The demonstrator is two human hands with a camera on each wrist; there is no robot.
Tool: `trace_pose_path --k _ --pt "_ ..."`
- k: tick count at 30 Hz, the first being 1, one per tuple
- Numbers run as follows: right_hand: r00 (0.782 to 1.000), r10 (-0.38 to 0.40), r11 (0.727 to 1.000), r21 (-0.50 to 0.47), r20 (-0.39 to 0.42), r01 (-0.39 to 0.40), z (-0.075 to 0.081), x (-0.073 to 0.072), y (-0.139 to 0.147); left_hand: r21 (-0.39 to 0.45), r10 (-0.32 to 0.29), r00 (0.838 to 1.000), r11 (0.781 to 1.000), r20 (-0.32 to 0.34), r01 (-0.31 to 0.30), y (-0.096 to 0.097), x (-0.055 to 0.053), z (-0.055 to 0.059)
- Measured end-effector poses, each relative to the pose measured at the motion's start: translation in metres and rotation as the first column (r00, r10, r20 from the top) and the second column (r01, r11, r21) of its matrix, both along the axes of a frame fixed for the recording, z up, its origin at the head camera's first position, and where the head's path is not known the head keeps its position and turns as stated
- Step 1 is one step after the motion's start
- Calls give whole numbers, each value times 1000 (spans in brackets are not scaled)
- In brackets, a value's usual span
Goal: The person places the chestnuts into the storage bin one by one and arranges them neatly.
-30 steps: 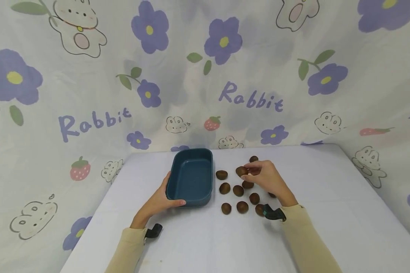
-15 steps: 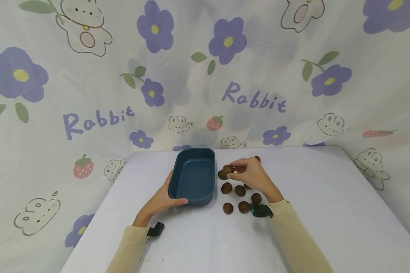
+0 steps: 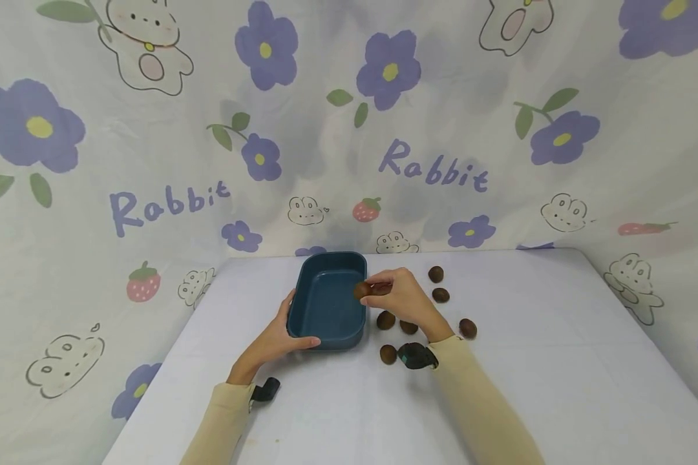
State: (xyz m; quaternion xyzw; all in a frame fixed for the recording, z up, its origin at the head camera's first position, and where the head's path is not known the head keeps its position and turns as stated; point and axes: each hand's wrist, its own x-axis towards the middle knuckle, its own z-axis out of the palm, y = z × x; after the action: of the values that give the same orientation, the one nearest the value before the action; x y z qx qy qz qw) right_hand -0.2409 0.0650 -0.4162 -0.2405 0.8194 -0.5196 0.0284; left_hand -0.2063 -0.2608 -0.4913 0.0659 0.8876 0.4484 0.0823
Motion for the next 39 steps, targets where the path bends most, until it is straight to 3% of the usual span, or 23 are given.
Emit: trace_pose_path --k 28,39 --pt "991 114 993 1 68 -114 -35 -9 -77 8 -14 1000 1000 14 14 0 2 2" --pt "988 133 985 106 73 -140 -36 -11 -93 16 -17 1000 1000 10 16 0 2 3"
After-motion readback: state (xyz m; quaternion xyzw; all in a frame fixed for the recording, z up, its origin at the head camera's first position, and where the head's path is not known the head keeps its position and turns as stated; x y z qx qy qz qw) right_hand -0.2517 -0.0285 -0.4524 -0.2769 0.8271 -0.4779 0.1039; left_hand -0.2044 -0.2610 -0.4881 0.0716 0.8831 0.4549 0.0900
